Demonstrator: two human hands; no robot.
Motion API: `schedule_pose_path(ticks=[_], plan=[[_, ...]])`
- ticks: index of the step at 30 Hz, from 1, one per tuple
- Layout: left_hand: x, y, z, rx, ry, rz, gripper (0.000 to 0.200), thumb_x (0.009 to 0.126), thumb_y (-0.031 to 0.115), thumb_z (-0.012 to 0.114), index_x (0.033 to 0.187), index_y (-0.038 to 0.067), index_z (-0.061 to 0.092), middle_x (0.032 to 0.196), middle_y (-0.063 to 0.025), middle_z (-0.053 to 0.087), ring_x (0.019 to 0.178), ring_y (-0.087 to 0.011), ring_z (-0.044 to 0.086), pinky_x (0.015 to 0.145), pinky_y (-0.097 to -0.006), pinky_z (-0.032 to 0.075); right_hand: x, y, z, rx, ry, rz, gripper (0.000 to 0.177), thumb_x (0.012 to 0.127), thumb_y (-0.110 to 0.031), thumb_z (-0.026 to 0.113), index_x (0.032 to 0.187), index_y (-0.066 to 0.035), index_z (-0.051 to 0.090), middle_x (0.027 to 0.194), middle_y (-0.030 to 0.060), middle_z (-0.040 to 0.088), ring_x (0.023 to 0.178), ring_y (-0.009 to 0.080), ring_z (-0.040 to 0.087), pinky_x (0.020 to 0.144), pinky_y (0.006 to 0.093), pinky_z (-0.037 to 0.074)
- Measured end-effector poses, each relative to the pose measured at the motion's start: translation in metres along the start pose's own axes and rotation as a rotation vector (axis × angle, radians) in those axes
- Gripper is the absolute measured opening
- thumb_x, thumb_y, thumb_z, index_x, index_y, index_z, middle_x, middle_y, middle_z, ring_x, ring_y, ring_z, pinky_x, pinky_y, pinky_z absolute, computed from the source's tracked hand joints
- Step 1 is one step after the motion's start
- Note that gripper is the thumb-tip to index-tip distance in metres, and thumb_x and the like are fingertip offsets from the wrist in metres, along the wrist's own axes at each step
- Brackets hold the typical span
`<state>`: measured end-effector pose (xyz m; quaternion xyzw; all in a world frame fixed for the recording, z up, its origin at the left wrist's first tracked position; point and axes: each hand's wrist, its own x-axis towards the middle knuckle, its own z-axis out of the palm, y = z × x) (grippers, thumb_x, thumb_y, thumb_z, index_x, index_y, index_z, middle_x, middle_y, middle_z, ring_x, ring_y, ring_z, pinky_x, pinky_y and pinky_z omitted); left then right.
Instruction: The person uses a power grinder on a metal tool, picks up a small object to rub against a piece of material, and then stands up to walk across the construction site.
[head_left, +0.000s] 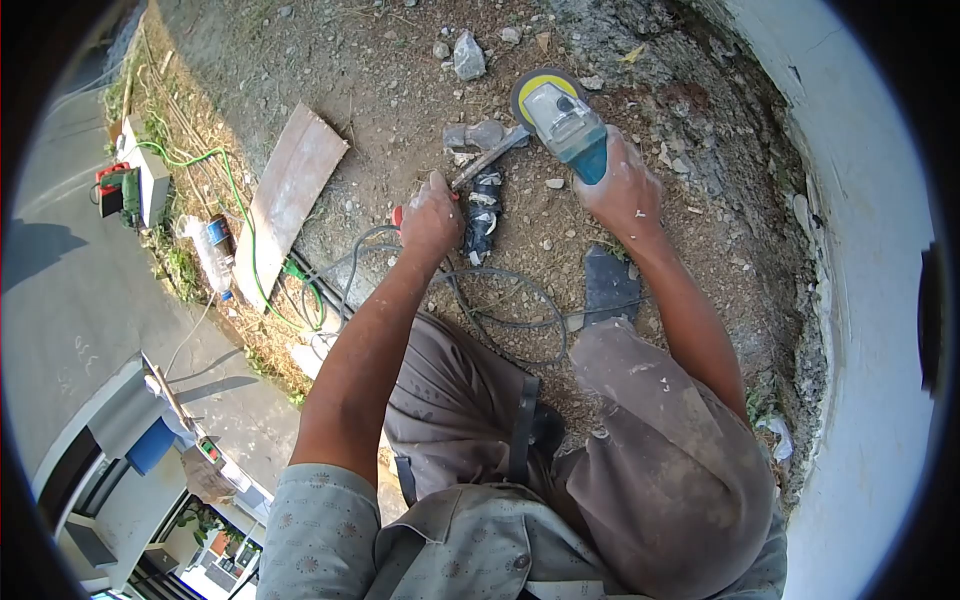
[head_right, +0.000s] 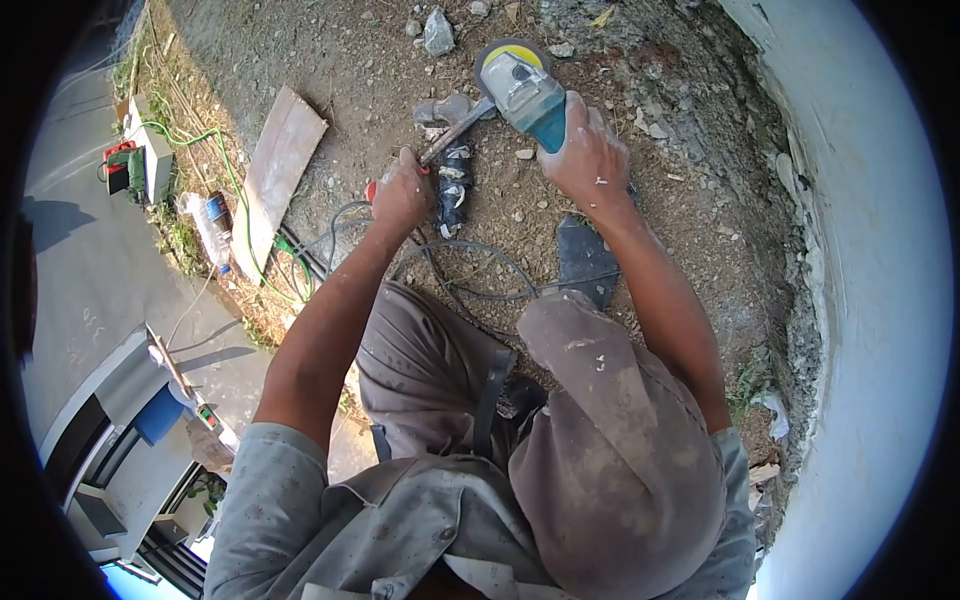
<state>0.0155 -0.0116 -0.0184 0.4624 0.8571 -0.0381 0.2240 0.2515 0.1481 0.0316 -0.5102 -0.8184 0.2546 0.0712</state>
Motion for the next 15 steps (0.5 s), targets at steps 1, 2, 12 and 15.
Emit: schedule_pose_path(ticks=[1, 2, 12, 15], plan=[[0.0, 0.004, -0.006, -0.003, -0.054, -0.036, 0.022, 0.094, 0.016, 0.052, 0.11, 0.003, 0.045, 0.105, -0.0238, 0.065, 0.099, -0.0432, 0.066, 0.082, -0.0527, 0.052, 0.0, 0.0, 0.0, 0.0, -0.006, 0.01, 0.075, 0.079, -0.028, 0.075, 0.141, -0.004, 0.043, 0.121, 0.021, 0.062, 0.108, 0.0406, 0.065, 0.087, 0.0517, 0.054], [-0.001, 0.007, -0.011, -0.006, -0.109, -0.074, 0.022, 0.094, 0.015, 0.052, 0.112, 0.004, 0.046, 0.112, -0.0223, 0.064, 0.105, -0.0417, 0.065, 0.086, -0.0509, 0.052, 0.0, -0.001, 0.0, 0.002, -0.013, 0.018, 0.075, 0.078, -0.028, 0.075, 0.141, -0.004, 0.043, 0.121, 0.0211, 0.062, 0.108, 0.0406, 0.065, 0.087, 0.0518, 0.054], [-0.001, 0.008, -0.014, 0.008, -0.106, -0.058, 0.022, 0.092, 0.014, 0.053, 0.111, 0.002, 0.047, 0.11, -0.0225, 0.065, 0.103, -0.0413, 0.066, 0.086, -0.0499, 0.052, -0.001, 0.0, 0.004, -0.005, 0.012, 0.008, 0.077, 0.077, -0.028, 0.077, 0.142, -0.004, 0.043, 0.119, 0.0208, 0.063, 0.106, 0.0406, 0.066, 0.086, 0.0516, 0.055], [-0.002, 0.009, -0.015, 0.015, -0.117, -0.069, 0.023, 0.092, 0.014, 0.054, 0.111, 0.002, 0.047, 0.109, -0.0222, 0.065, 0.102, -0.0406, 0.066, 0.086, -0.0496, 0.052, 0.001, 0.001, 0.002, 0.018, 0.035, 0.003, 0.077, 0.077, -0.028, 0.077, 0.142, -0.004, 0.043, 0.119, 0.0211, 0.063, 0.106, 0.0406, 0.066, 0.085, 0.0514, 0.055]])
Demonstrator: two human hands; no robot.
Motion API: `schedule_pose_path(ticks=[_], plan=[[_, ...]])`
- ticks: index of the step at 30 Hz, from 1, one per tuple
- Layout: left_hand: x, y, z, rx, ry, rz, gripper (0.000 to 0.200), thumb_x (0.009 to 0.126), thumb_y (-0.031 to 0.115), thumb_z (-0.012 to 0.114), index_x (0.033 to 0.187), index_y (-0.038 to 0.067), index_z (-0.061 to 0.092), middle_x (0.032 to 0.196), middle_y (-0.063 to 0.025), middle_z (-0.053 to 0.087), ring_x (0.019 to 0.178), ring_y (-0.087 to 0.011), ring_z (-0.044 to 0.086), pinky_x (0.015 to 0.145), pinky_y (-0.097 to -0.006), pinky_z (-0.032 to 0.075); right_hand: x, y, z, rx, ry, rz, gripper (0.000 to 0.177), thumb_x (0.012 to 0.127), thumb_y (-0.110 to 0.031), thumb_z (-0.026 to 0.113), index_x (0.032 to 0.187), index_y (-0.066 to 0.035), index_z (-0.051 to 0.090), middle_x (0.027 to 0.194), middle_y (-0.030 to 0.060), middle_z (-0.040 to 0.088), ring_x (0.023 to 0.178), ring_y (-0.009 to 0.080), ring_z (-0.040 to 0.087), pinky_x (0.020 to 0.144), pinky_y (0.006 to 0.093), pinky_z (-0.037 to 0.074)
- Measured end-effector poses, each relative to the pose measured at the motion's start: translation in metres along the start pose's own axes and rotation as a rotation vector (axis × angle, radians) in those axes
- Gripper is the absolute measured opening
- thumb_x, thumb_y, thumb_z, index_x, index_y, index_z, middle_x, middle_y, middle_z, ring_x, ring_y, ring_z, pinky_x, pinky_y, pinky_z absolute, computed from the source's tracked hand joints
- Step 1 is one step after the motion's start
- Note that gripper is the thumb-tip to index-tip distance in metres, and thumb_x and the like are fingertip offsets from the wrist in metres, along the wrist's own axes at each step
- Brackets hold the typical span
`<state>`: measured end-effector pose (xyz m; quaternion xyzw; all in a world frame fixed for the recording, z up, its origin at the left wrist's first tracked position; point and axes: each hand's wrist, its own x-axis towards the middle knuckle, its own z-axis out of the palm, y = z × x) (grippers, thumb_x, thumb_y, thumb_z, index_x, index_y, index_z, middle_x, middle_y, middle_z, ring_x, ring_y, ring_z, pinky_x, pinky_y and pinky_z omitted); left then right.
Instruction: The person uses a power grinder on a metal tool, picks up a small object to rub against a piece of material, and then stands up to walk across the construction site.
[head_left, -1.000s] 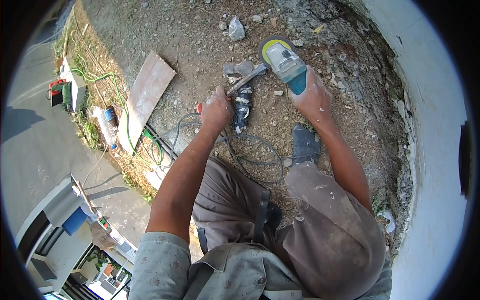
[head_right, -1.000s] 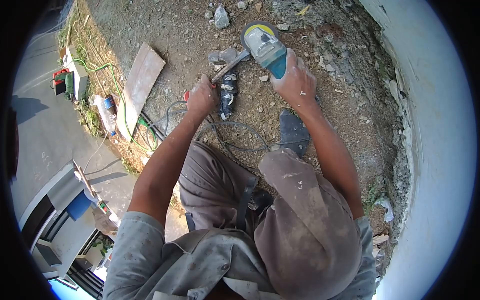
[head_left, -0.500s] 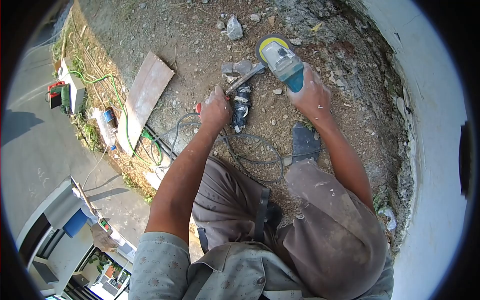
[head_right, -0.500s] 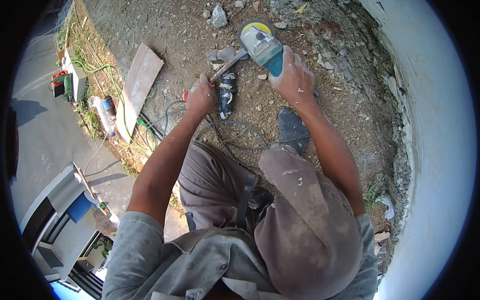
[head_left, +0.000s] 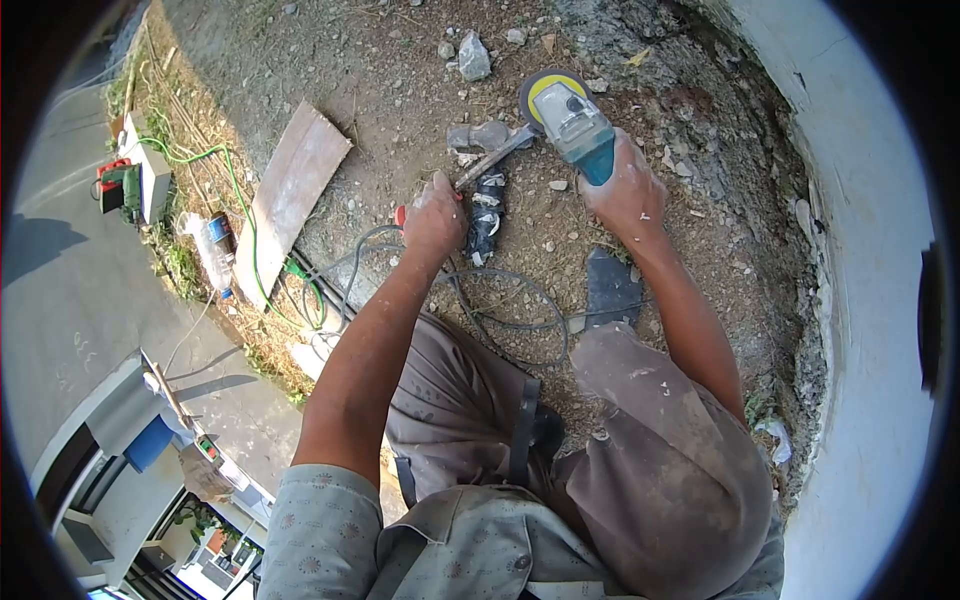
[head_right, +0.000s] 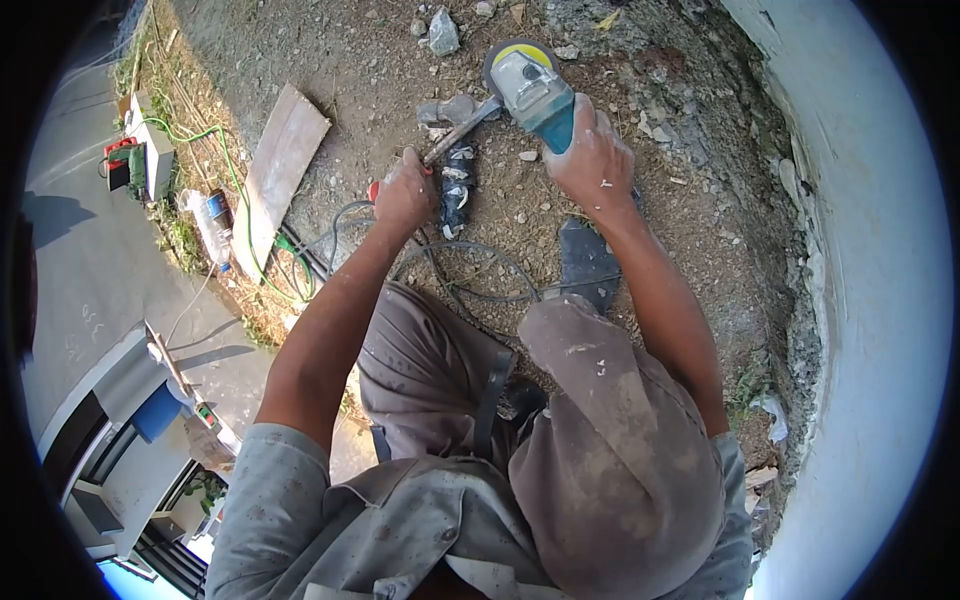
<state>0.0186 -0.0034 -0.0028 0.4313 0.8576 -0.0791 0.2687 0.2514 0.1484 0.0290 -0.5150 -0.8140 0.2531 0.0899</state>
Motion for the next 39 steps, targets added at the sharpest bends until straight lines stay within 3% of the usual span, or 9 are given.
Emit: schedule_pose_path(ticks=[27, 36, 39], plan=[[0.0, 0.002, -0.001, 0.002, -0.022, -0.021, 0.023, 0.093, 0.016, 0.055, 0.111, 0.004, 0.047, 0.108, -0.022, 0.066, 0.102, -0.0398, 0.067, 0.085, -0.0508, 0.052, -0.013, 0.009, -0.006, 0.086, -0.031, 0.079, 0.076, 0.076, -0.029, 0.076, 0.139, -0.003, 0.044, 0.122, 0.0236, 0.063, 0.109, 0.0425, 0.064, 0.091, 0.0516, 0.052], [0.001, 0.0, -0.001, -0.006, -0.03, -0.016, 0.024, 0.093, 0.016, 0.054, 0.112, 0.003, 0.047, 0.11, -0.0215, 0.065, 0.106, -0.0401, 0.066, 0.086, -0.0513, 0.051, -0.03, -0.003, -0.021, 0.035, -0.326, 0.214, 0.081, 0.072, -0.033, 0.079, 0.139, -0.002, 0.044, 0.116, 0.0267, 0.066, 0.107, 0.0442, 0.065, 0.092, 0.0519, 0.051], [-0.001, 0.001, -0.001, -0.013, -0.016, -0.019, 0.023, 0.094, 0.016, 0.053, 0.113, 0.004, 0.047, 0.11, -0.0213, 0.065, 0.105, -0.0403, 0.066, 0.087, -0.0522, 0.05, -0.032, 0.008, -0.012, 0.064, -0.286, 0.144, 0.086, 0.071, -0.037, 0.08, 0.14, -0.001, 0.042, 0.113, 0.0284, 0.067, 0.104, 0.0457, 0.066, 0.091, 0.0511, 0.052]])
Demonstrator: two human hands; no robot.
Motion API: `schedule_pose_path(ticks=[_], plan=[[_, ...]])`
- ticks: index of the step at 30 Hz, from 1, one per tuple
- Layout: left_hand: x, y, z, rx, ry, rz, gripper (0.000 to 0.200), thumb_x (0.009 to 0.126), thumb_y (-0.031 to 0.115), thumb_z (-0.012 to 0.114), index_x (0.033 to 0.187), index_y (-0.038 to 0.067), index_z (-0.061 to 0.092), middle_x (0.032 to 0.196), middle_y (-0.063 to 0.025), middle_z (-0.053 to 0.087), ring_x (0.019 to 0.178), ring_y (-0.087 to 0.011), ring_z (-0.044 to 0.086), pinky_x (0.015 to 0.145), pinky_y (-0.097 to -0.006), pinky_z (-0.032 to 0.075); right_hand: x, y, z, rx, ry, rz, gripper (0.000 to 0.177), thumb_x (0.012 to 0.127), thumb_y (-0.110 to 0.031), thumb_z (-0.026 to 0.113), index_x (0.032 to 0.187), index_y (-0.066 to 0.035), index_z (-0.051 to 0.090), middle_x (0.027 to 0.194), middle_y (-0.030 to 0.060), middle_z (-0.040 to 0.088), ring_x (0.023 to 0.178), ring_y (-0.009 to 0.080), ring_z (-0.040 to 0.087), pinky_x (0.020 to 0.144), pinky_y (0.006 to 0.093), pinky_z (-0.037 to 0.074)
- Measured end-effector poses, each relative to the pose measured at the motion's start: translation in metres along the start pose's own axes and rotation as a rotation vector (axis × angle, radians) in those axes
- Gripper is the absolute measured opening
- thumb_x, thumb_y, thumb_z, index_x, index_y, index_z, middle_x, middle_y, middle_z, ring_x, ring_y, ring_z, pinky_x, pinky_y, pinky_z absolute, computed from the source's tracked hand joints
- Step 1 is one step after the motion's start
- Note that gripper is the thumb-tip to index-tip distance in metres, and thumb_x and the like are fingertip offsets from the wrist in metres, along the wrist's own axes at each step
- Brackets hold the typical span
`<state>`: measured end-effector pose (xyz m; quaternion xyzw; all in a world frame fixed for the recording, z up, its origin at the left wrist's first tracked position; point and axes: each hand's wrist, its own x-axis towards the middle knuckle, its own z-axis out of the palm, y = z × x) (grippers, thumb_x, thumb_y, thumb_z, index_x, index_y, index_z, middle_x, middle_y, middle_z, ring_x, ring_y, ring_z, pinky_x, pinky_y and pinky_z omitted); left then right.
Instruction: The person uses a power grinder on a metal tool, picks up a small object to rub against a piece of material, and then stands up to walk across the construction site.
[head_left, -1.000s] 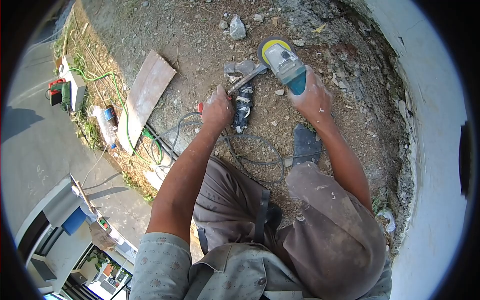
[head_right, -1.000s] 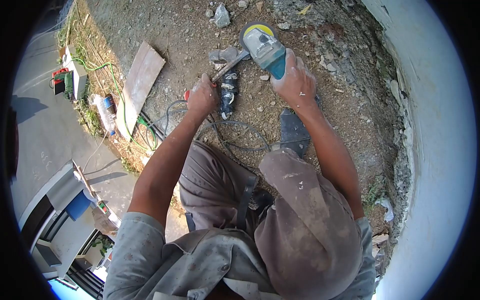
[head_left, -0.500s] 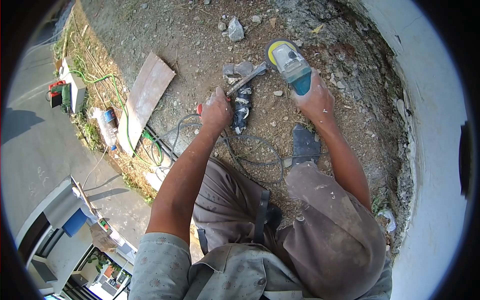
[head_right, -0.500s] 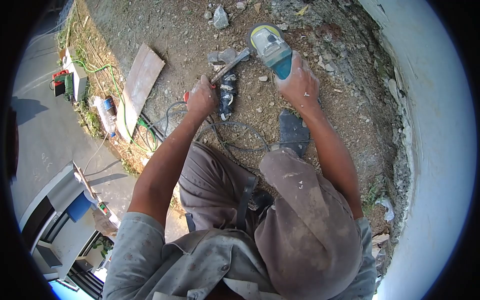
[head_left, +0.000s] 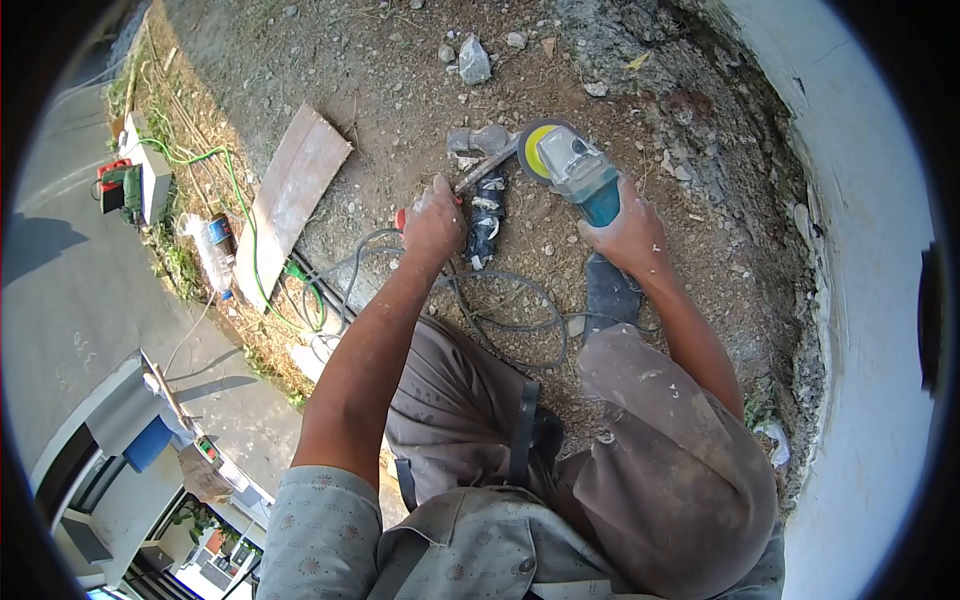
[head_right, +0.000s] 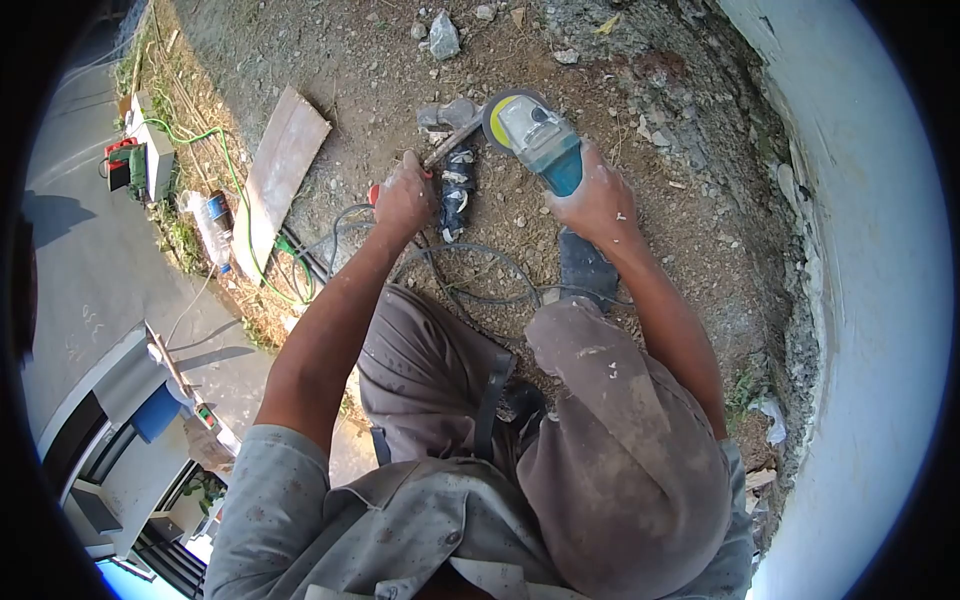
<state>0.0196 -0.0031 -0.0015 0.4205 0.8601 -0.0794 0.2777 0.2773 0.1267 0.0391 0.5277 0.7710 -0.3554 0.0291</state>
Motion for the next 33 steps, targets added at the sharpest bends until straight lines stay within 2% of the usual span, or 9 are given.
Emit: schedule_pose_path(ticks=[3, 20, 24, 33], plan=[[-0.001, 0.0, 0.003, -0.002, 0.037, 0.009, 0.022, 0.095, 0.015, 0.052, 0.112, 0.003, 0.047, 0.109, -0.0214, 0.065, 0.103, -0.0406, 0.066, 0.087, -0.0527, 0.05, 0.0, -0.001, -0.004, 0.014, -0.054, 0.046, 0.086, 0.071, -0.037, 0.079, 0.14, -0.001, 0.042, 0.112, 0.029, 0.067, 0.103, 0.0459, 0.066, 0.09, 0.0509, 0.052], [-0.002, -0.002, 0.01, 0.014, 0.149, 0.056, 0.017, 0.094, 0.014, 0.052, 0.106, 0.003, 0.048, 0.103, -0.0225, 0.066, 0.098, -0.0413, 0.066, 0.082, -0.0514, 0.051, -0.005, 0.002, 0.003, 0.044, -0.076, 0.069, 0.083, 0.07, -0.038, 0.079, 0.136, -0.001, 0.045, 0.114, 0.0275, 0.066, 0.106, 0.0446, 0.065, 0.092, 0.05, 0.052], [-0.002, 0.0, 0.008, -0.006, 0.129, 0.036, 0.017, 0.095, 0.015, 0.051, 0.107, 0.004, 0.049, 0.104, -0.0214, 0.066, 0.099, -0.0401, 0.066, 0.083, -0.052, 0.05, -0.003, 0.002, 0.01, 0.044, -0.026, 0.016, 0.077, 0.073, -0.033, 0.078, 0.133, 0.0, 0.044, 0.108, 0.0294, 0.067, 0.102, 0.0472, 0.066, 0.089, 0.0522, 0.052], [-0.001, -0.004, 0.011, 0.016, 0.14, 0.046, 0.017, 0.095, 0.016, 0.051, 0.107, 0.004, 0.048, 0.103, -0.0219, 0.066, 0.098, -0.0412, 0.066, 0.082, -0.0531, 0.05, -0.01, 0.007, 0.01, 0.07, -0.038, 0.024, 0.077, 0.073, -0.034, 0.078, 0.133, 0.0, 0.044, 0.109, 0.0296, 0.067, 0.103, 0.0469, 0.066, 0.09, 0.0524, 0.052]])
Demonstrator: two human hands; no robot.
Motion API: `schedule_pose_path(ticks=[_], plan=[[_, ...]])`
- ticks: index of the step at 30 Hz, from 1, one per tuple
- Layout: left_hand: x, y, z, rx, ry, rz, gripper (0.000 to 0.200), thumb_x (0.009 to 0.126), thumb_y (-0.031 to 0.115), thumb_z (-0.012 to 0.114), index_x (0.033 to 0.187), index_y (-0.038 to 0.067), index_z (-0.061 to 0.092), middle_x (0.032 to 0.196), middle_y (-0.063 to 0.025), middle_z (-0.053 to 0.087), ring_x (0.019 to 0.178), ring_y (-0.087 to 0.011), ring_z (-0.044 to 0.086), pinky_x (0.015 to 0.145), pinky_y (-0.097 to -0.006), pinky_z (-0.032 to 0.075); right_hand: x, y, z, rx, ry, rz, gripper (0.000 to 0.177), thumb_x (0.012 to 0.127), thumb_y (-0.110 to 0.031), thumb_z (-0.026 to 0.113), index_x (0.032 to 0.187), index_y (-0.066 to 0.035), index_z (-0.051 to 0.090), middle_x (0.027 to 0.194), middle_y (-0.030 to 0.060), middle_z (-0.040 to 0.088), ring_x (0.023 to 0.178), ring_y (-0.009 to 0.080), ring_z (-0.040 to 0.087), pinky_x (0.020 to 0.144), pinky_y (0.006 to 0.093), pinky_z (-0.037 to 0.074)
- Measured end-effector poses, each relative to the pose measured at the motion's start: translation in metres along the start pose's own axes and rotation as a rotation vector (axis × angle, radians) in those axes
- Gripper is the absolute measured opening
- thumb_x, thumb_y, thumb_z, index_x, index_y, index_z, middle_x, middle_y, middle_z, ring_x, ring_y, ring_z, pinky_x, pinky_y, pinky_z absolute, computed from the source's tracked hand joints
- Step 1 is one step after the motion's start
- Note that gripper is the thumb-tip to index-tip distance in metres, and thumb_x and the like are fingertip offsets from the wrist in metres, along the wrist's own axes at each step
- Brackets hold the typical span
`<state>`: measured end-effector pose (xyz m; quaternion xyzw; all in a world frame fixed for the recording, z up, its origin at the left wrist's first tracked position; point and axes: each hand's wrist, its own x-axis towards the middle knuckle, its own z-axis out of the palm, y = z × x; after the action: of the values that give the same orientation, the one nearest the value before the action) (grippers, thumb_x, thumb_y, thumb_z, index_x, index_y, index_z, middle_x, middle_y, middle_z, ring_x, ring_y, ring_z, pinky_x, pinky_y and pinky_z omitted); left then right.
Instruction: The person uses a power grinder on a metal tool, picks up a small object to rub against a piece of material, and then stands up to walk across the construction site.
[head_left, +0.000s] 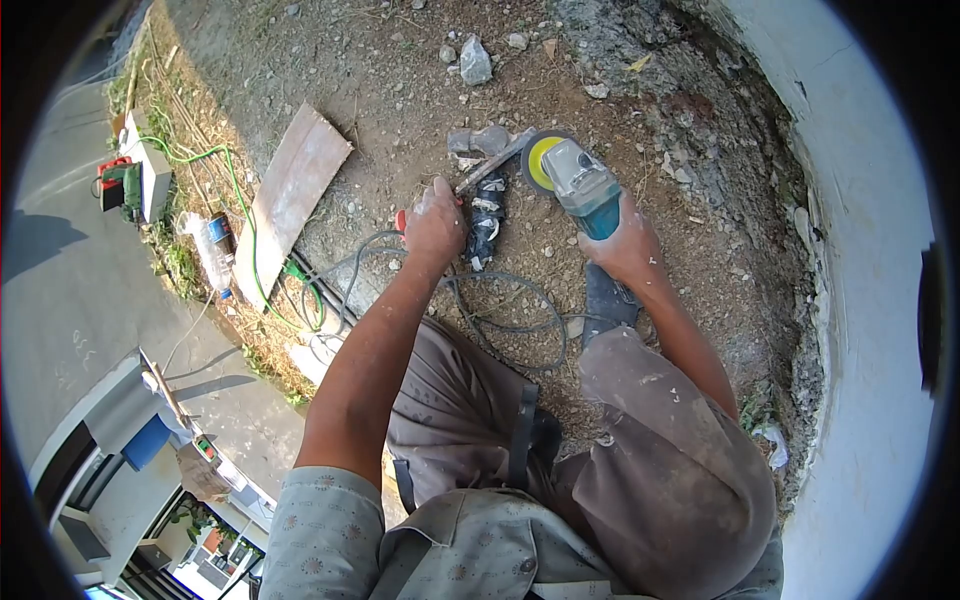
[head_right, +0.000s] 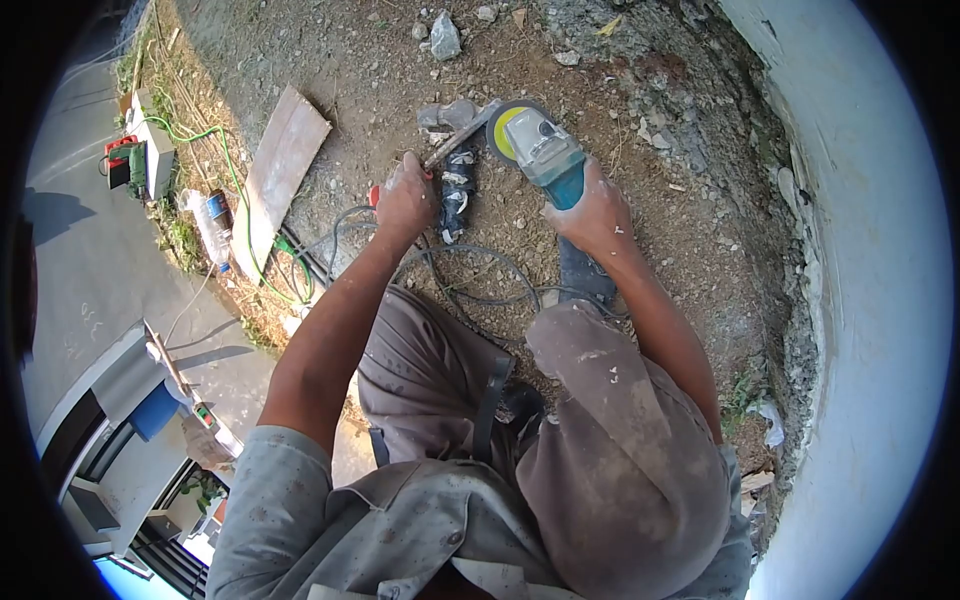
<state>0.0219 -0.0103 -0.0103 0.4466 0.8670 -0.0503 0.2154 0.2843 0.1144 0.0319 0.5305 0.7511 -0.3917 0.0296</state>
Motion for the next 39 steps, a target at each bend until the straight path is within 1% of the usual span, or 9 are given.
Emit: schedule_pose_path(ticks=[2, 9, 12, 17, 24, 27, 36, 38, 39], plan=[[0.002, -0.003, 0.005, -0.026, 0.044, 0.033, 0.018, 0.094, 0.017, 0.051, 0.106, 0.004, 0.046, 0.099, -0.0244, 0.067, 0.095, -0.0443, 0.066, 0.08, -0.0554, 0.05, 0.0, -0.001, -0.002, -0.031, -0.014, 0.025, 0.079, 0.071, -0.035, 0.078, 0.134, 0.0, 0.045, 0.111, 0.0289, 0.067, 0.104, 0.046, 0.065, 0.09, 0.0517, 0.052], [0.001, -0.001, 0.002, -0.054, 0.037, 0.012, 0.018, 0.094, 0.016, 0.052, 0.106, 0.004, 0.045, 0.101, -0.0244, 0.066, 0.096, -0.0449, 0.066, 0.081, -0.0558, 0.05, 0.0, -0.008, 0.002, -0.019, -0.003, 0.02, 0.086, 0.07, -0.038, 0.079, 0.137, 0.002, 0.043, 0.111, 0.0301, 0.067, 0.104, 0.046, 0.066, 0.09, 0.0514, 0.052], [0.0, -0.001, 0.001, -0.054, 0.029, 0.007, 0.018, 0.094, 0.016, 0.052, 0.106, 0.005, 0.045, 0.102, -0.0241, 0.066, 0.097, -0.045, 0.065, 0.082, -0.0559, 0.05, -0.001, -0.006, -0.001, -0.019, -0.051, 0.047, 0.082, 0.073, -0.033, 0.077, 0.139, 0.0, 0.042, 0.113, 0.0291, 0.067, 0.104, 0.0467, 0.065, 0.092, 0.0522, 0.052], [-0.001, -0.001, 0.0, -0.064, 0.018, 0.008, 0.018, 0.095, 0.017, 0.051, 0.107, 0.005, 0.045, 0.102, -0.0243, 0.066, 0.098, -0.045, 0.065, 0.082, -0.0559, 0.05, -0.005, -0.007, 0.002, -0.034, -0.006, 0.004, 0.082, 0.074, -0.033, 0.077, 0.139, 0.0, 0.041, 0.112, 0.0297, 0.067, 0.104, 0.0468, 0.066, 0.091, 0.0523, 0.052], [0.002, 0.0, -0.001, -0.025, 0.001, 0.0, 0.018, 0.095, 0.017, 0.051, 0.107, 0.004, 0.046, 0.102, -0.0235, 0.066, 0.098, -0.0432, 0.066, 0.082, -0.0542, 0.05, -0.004, -0.004, 0.007, -0.046, -0.003, -0.031, 0.08, 0.074, -0.033, 0.077, 0.138, -0.001, 0.041, 0.108, 0.0295, 0.067, 0.102, 0.0469, 0.066, 0.09, 0.0525, 0.053], [0.001, 0.003, -0.006, -0.001, -0.043, -0.006, 0.018, 0.095, 0.015, 0.051, 0.108, 0.003, 0.048, 0.106, -0.0212, 0.065, 0.1, -0.0407, 0.066, 0.082, -0.052, 0.051, -0.003, -0.005, 0.005, -0.025, -0.034, 0.017, 0.084, 0.07, -0.036, 0.079, 0.137, 0.001, 0.044, 0.116, 0.0281, 0.066, 0.106, 0.045, 0.065, 0.092, 0.0499, 0.052], [0.0, 0.005, -0.011, -0.009, -0.088, -0.016, 0.019, 0.094, 0.015, 0.051, 0.108, 0.003, 0.048, 0.106, -0.0215, 0.065, 0.099, -0.0402, 0.067, 0.082, -0.0518, 0.051, -0.004, -0.009, -0.002, 0.001, -0.058, 0.055, 0.084, 0.069, -0.039, 0.08, 0.135, 0.0, 0.045, 0.113, 0.0277, 0.067, 0.105, 0.045, 0.065, 0.091, 0.0497, 0.052], [0.001, 0.004, -0.011, 0.002, -0.094, -0.014, 0.019, 0.094, 0.015, 0.051, 0.108, 0.003, 0.048, 0.106, -0.0212, 0.065, 0.099, -0.04, 0.067, 0.082, -0.0514, 0.051, -0.004, -0.01, -0.002, -0.015, -0.045, 0.053, 0.078, 0.072, -0.036, 0.078, 0.133, -0.001, 0.045, 0.11, 0.0284, 0.067, 0.103, 0.0463, 0.066, 0.09, 0.0515, 0.052], [0.002, 0.001, -0.007, -0.002, -0.063, 0.002, 0.019, 0.094, 0.016, 0.051, 0.108, 0.004, 0.046, 0.103, -0.0222, 0.066, 0.097, -0.0411, 0.067, 0.081, -0.0525, 0.051, -0.004, -0.01, -0.002, -0.023, -0.038, 0.052, 0.075, 0.074, -0.034, 0.077, 0.132, -0.001, 0.044, 0.108, 0.0288, 0.068, 0.102, 0.047, 0.066, 0.089, 0.0524, 0.052]])
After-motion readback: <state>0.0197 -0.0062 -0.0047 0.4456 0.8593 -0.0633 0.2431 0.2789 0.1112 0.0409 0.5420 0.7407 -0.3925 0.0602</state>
